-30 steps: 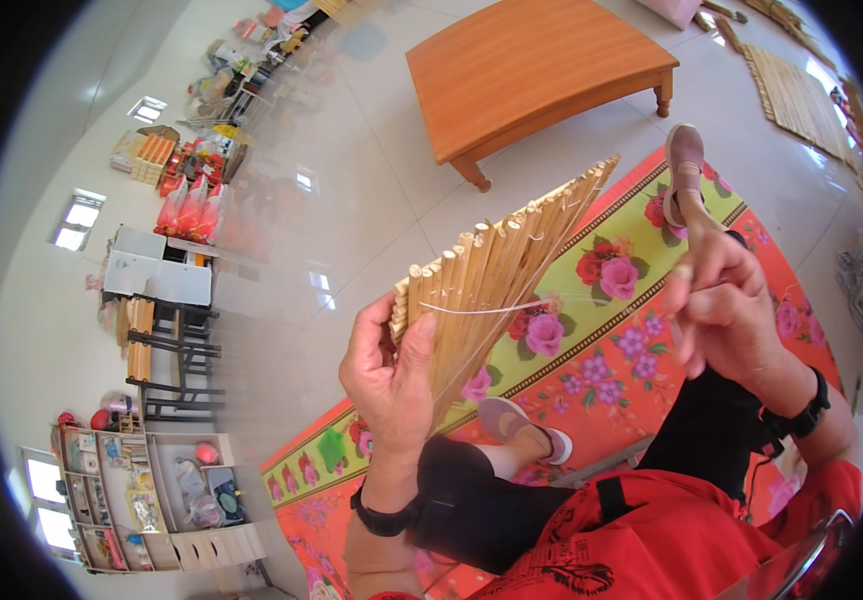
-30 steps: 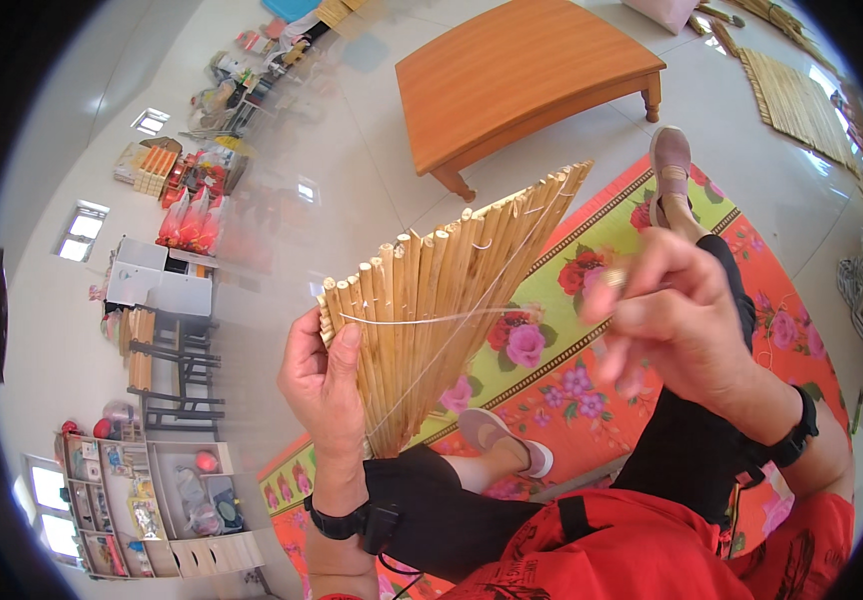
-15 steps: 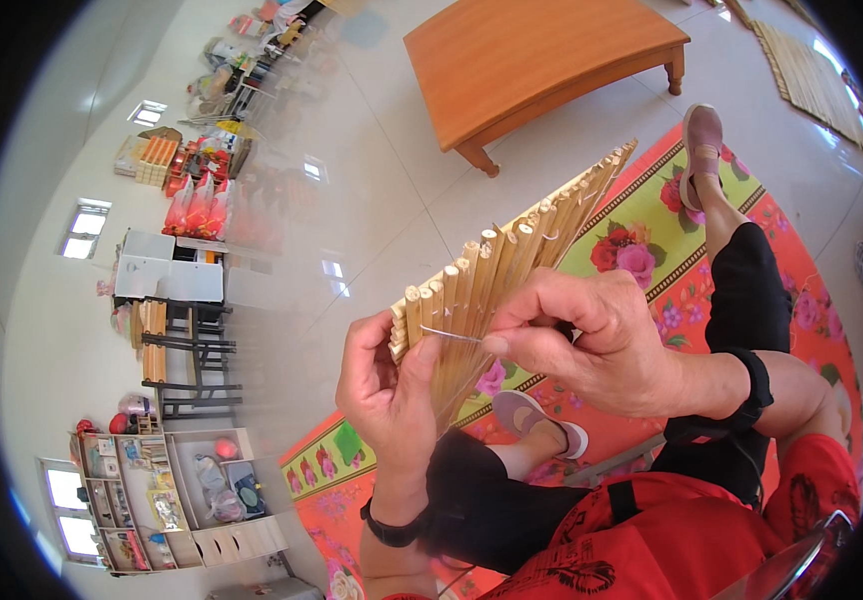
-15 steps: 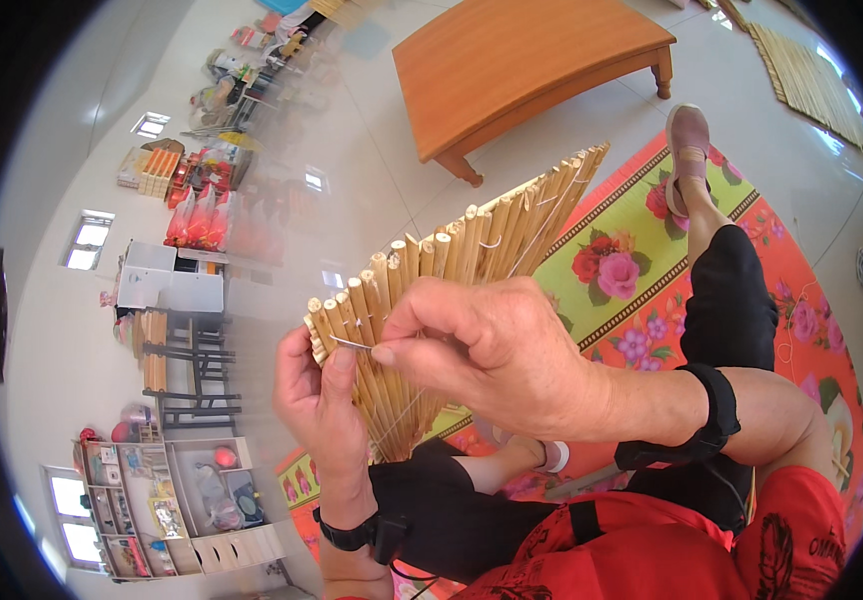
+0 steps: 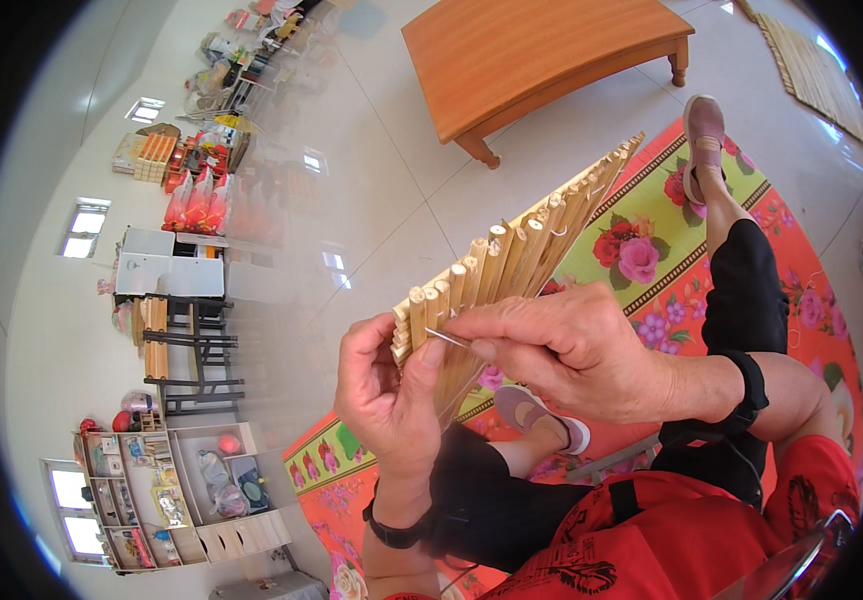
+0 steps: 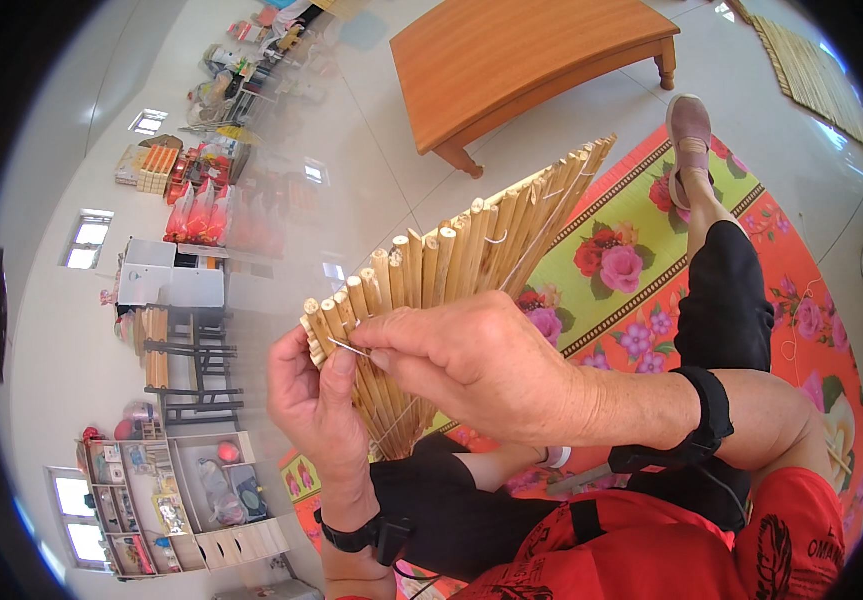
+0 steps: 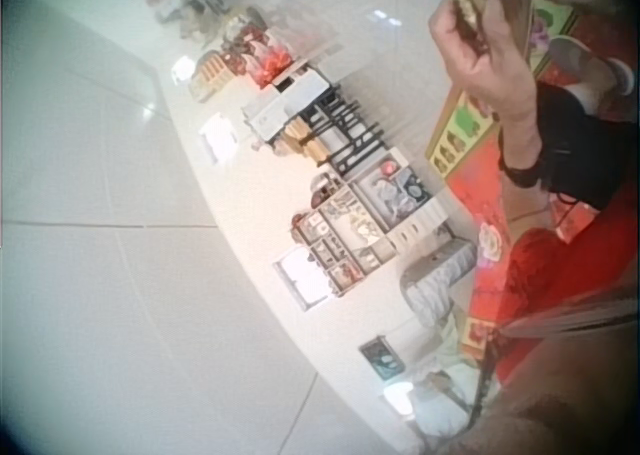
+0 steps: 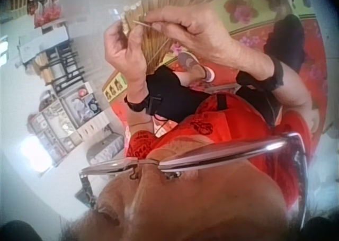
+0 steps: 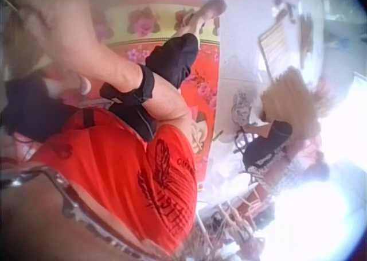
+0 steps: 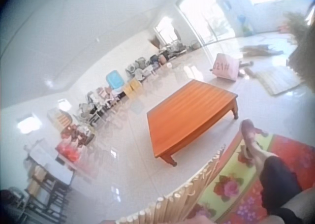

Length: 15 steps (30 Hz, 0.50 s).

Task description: The person weaves thin bamboo sticks together using a needle and thread. They repeatedly thread through the sticks and pull the string tight to secure the structure into a mat.

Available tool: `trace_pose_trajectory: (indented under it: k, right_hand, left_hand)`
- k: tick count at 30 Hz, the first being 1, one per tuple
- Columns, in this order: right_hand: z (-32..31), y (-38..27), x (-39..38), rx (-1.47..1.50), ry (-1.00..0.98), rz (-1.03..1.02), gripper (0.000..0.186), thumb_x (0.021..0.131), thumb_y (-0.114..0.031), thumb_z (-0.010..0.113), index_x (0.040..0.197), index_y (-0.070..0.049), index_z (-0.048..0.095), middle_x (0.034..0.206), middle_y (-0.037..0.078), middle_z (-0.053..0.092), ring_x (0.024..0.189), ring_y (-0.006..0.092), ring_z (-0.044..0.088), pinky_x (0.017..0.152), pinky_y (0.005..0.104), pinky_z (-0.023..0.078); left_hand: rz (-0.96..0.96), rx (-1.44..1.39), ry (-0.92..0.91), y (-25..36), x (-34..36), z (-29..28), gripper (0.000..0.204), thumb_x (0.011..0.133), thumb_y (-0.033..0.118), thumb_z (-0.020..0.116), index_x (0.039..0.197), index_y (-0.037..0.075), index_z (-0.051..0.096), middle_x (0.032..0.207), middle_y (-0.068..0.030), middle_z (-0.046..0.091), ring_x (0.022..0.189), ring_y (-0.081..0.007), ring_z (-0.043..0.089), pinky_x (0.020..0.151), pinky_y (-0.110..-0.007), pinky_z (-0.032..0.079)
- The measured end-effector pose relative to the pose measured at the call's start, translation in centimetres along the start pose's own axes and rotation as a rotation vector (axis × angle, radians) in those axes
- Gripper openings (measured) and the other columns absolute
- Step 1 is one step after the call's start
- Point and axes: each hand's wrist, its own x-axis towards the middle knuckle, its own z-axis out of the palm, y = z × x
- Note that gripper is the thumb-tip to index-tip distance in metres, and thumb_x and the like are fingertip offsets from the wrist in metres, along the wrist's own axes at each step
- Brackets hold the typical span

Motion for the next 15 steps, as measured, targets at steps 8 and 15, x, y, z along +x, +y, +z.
trace_pose_trajectory:
  k: [8,15]
  right_hand:
    - [0.24,-0.02,-0.26,-0.001,0.019,-0.059,0.026,0.090,-0.004,0.064,0.116,0.001,0.065,0.091,0.019,0.070,0.079,0.0360,0.070,0.066,0.0377,0.056]
    - [0.11,-0.09,-0.49,-0.035,-0.006,-0.050,0.030,0.090,-0.004,0.062,0.120,0.000,0.063,0.094,0.019,0.070,0.081,0.0356,0.070,0.067,0.0381,0.056]
  left_hand:
    - [0.012,-0.001,-0.001,0.24,0.04,0.45,0.031,0.088,0.002,0.075,0.113,-0.005,0.058,0.106,-0.0060,0.059,0.094,-0.0121,0.061,0.085,-0.026,0.051]
    - [0.013,0.008,-0.001,0.41,0.09,0.62,0.029,0.088,0.001,0.075,0.112,-0.005,0.059,0.103,-0.0052,0.059,0.093,-0.0117,0.061,0.085,-0.026,0.051]
